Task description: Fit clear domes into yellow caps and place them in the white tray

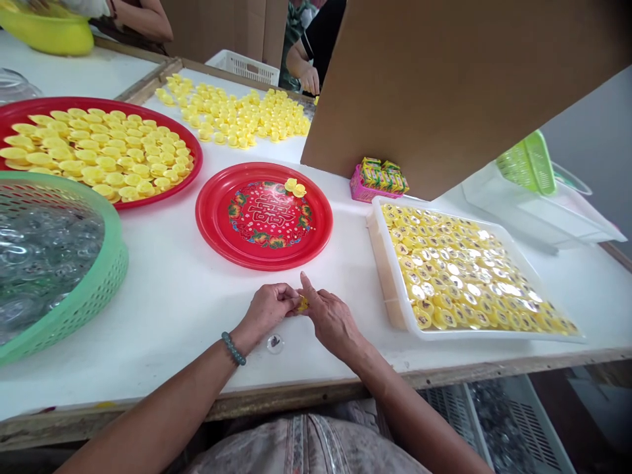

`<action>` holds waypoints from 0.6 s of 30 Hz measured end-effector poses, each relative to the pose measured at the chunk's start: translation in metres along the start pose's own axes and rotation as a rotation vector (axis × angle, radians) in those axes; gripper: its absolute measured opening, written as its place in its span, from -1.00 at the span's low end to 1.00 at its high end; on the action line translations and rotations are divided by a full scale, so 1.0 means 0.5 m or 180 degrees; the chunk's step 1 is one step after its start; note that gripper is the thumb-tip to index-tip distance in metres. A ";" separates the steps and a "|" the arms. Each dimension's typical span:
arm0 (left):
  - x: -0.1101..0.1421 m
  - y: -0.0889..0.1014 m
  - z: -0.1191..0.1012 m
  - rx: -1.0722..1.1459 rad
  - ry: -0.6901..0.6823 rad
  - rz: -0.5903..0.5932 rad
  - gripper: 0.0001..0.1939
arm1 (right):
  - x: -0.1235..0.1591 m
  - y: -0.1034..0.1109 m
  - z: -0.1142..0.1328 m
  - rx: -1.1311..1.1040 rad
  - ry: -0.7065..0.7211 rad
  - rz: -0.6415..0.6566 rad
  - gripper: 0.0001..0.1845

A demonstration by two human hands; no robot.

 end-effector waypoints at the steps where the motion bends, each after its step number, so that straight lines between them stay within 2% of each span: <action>1: 0.000 0.000 -0.002 0.0009 0.0020 -0.0011 -0.86 | 0.003 0.001 -0.002 -0.0191 -0.0037 -0.0097 -0.22; 4: 0.002 0.000 -0.009 -0.0014 0.0117 -0.0081 -0.82 | 0.012 0.004 -0.012 -0.0649 -0.0371 -0.0474 -0.32; 7: 0.003 -0.003 -0.015 -0.0067 0.0142 -0.0044 -0.79 | 0.019 0.004 -0.023 -0.0787 -0.0800 -0.0754 -0.60; 9: 0.004 -0.004 -0.018 -0.0099 0.0138 -0.0024 -0.77 | 0.020 0.004 -0.023 -0.0791 -0.0831 -0.0858 -0.75; 13: 0.005 -0.003 -0.018 -0.0095 0.0178 -0.0064 -0.77 | 0.020 0.008 -0.018 -0.0689 -0.0667 -0.1000 -0.76; 18: 0.005 -0.004 -0.022 -0.0231 0.0045 -0.0047 -0.83 | 0.014 0.012 -0.020 -0.0565 -0.0594 -0.0795 -0.78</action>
Point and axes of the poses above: each hand's wrist, its own x-axis away from the middle knuckle, its own y-axis out of the back of the hand, z = x × y, the point moved 3 cm from there along -x, towards the middle knuckle, and after that the axes turned 14 degrees about -z, right-handed, at the moved point
